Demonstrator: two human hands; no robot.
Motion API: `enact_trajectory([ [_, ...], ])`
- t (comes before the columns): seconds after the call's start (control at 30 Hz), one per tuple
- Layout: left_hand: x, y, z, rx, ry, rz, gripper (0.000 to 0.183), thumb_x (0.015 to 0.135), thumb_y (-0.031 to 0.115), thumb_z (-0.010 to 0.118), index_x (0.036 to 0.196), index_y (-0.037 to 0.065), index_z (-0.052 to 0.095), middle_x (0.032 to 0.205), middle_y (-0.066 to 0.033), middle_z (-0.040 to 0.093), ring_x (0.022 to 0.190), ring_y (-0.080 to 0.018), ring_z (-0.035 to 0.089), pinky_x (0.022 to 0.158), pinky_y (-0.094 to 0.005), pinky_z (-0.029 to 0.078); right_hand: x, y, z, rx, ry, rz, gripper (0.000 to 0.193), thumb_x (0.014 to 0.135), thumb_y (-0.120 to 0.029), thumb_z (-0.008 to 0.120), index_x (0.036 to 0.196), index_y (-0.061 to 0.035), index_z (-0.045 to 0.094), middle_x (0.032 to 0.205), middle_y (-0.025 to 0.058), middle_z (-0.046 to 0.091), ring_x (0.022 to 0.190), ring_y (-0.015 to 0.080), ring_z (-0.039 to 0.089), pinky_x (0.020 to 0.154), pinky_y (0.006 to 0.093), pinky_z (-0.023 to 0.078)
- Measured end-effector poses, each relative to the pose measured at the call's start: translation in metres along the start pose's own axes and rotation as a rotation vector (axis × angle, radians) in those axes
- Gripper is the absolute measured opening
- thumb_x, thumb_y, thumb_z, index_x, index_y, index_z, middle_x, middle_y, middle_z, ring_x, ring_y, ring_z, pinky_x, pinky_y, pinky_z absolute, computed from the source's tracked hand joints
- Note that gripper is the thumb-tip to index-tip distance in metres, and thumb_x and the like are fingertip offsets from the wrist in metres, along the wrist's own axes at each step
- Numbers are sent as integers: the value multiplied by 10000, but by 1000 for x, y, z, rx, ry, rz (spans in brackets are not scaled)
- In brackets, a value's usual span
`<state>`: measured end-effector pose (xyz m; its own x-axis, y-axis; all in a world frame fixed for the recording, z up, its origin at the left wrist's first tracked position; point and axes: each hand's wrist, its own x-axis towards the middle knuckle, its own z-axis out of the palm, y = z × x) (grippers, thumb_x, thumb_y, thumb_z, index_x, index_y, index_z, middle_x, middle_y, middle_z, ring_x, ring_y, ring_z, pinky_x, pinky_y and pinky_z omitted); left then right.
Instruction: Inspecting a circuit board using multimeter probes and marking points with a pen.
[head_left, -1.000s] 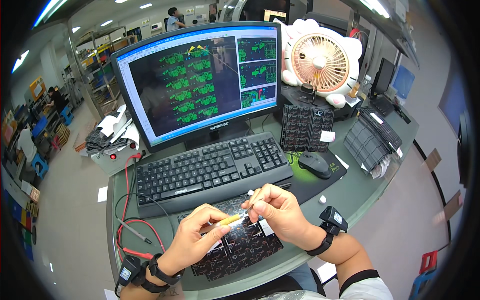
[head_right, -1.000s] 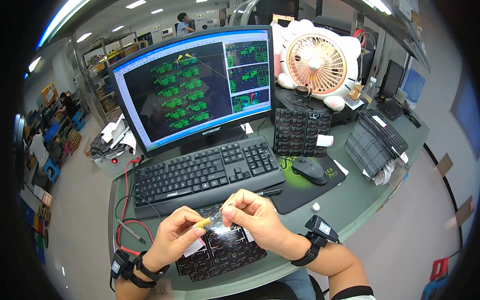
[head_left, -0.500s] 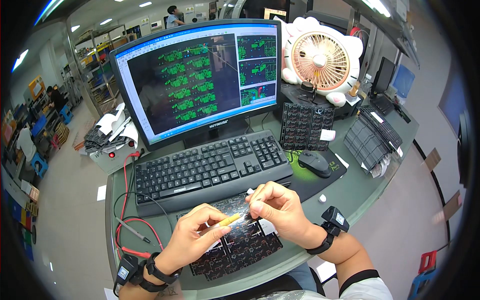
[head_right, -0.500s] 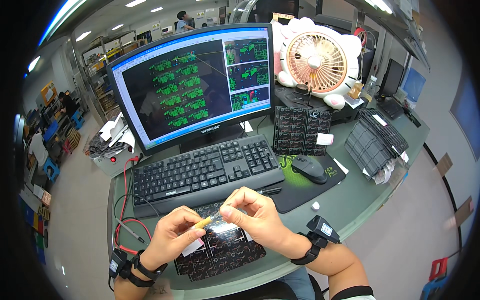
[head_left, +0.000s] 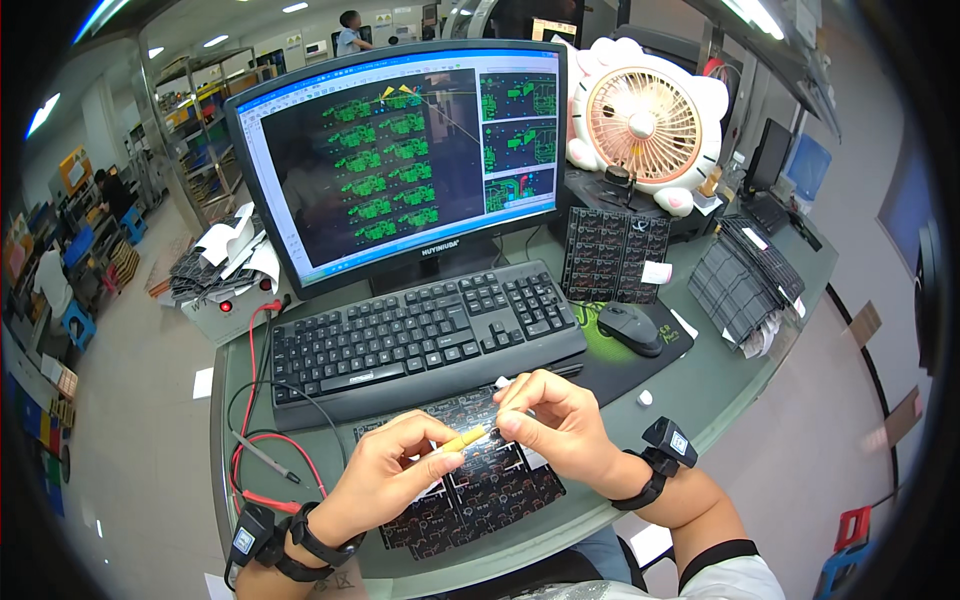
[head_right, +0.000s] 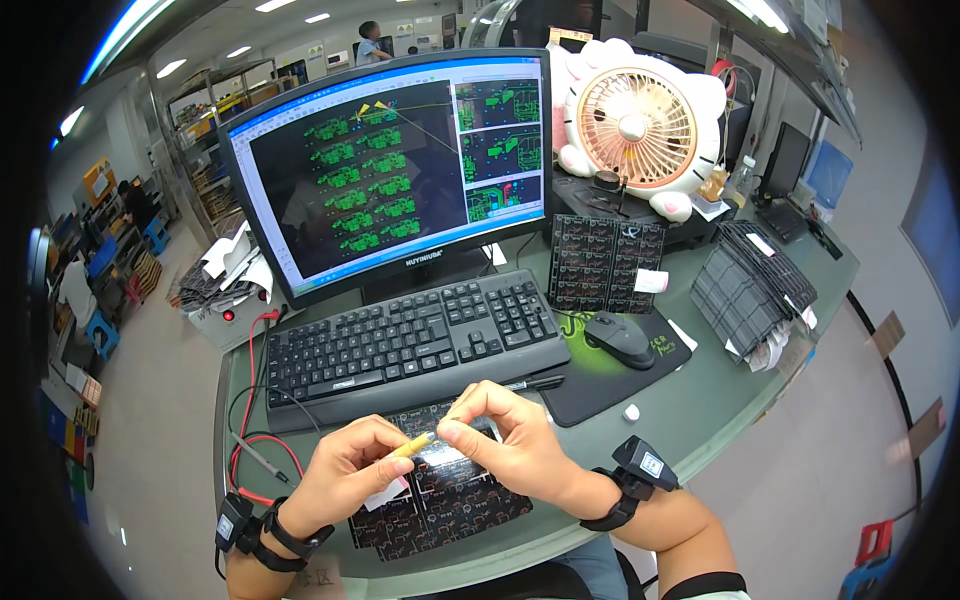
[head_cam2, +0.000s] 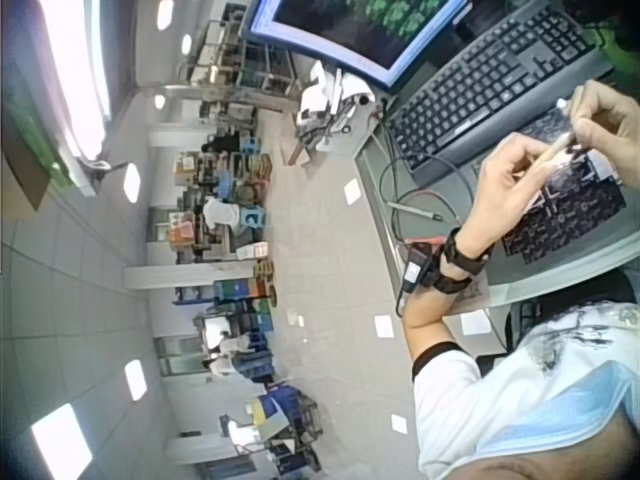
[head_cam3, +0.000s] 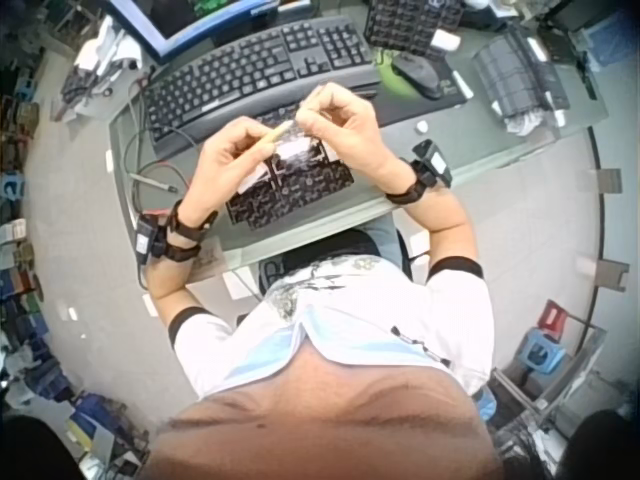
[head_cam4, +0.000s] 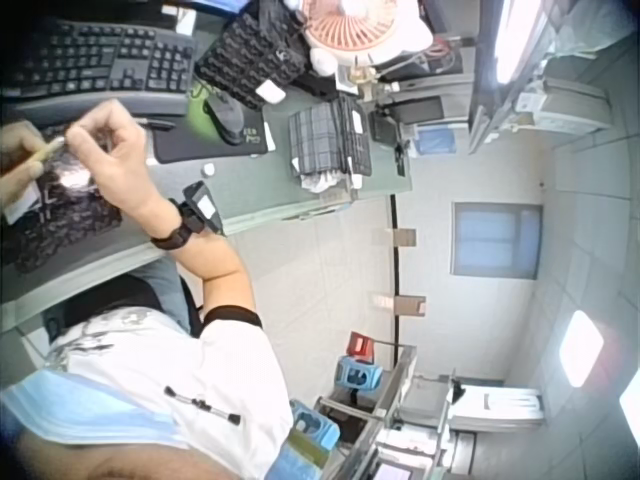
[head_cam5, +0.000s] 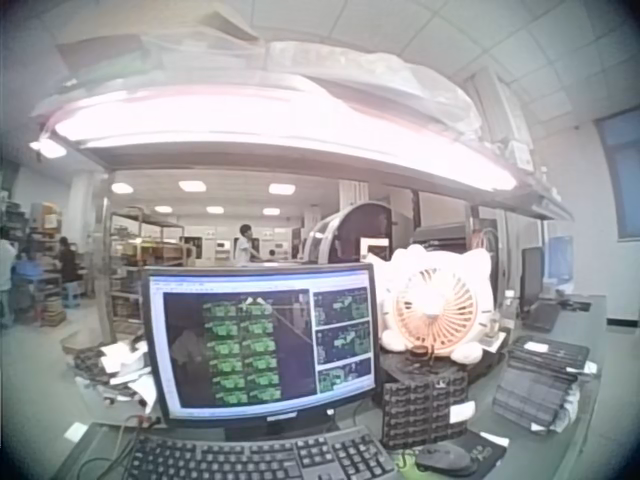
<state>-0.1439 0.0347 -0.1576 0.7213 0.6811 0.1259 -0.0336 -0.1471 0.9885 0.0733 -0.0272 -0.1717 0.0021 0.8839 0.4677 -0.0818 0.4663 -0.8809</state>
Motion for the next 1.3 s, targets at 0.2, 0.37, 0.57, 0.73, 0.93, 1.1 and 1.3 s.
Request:
enact_trajectory([
  [0.2, 0, -1, 0, 89, -11, 13, 170, 892, 131, 679, 981, -12, 656, 886, -17, 584, 683, -41, 511, 582, -198, 408, -1, 2, 6, -24, -7, 29, 70, 897, -72, 662, 899, -32, 605, 881, 48, 627, 851, 120, 572, 884, 330, 424],
  [0.37, -4, 5, 5, -65, -9, -45, 174, 914, 138, 660, 1008, -6, 638, 820, 10, 572, 641, -27, 475, 539, -187, 368, -1, -1, 7, 39, 11, 42, 58, 891, -64, 664, 886, -39, 612, 854, 40, 623, 874, 133, 580, 990, 405, 403],
  [0.57, -5, 15, 8, -371, -112, -278, 185, 941, 152, 631, 1050, 8, 597, 721, 27, 547, 554, -8, 431, 464, -175, 315, -2, 2, 9, 152, -2, 13, 75, 880, -60, 677, 904, -34, 611, 891, 54, 625, 952, 168, 584, 999, 410, 402],
  [0.73, -7, 20, 15, -334, -83, -269, 176, 943, 160, 628, 1030, 9, 601, 738, 25, 543, 568, -14, 450, 475, -170, 334, -3, -3, 8, 121, -47, 126, 162, 847, -42, 710, 965, -36, 599, 980, 77, 621, 1080, 200, 563, 995, 389, 404],
  [0.93, -7, 15, 11, -281, -112, -281, 252, 1016, 240, 494, 1025, 14, 606, 715, 27, 499, 609, -18, 410, 531, -169, 316, 2, -4, -4, 233, 26, 120, 171, 877, -58, 684, 1017, -26, 590, 1054, 92, 617, 1038, 163, 583, 932, 330, 468],
  [1.1, -7, 18, 14, -263, -134, -288, 355, 1031, 317, 437, 973, 5, 597, 660, 25, 436, 568, -44, 328, 510, -200, 254, 4, -8, -5, 293, -25, 168, 208, 930, -99, 633, 1114, -16, 581, 1023, 19, 576, 975, 85, 542, 890, 250, 441],
  [1.3, -7, 16, 11, -273, -110, -292, 390, 1033, 337, 427, 977, -6, 604, 634, 33, 421, 556, -48, 319, 506, -204, 253, 9, -8, -8, 227, 72, 76, 155, 944, -140, 612, 1033, -18, 579, 1000, 66, 583, 936, 134, 583, 954, 329, 463],
])
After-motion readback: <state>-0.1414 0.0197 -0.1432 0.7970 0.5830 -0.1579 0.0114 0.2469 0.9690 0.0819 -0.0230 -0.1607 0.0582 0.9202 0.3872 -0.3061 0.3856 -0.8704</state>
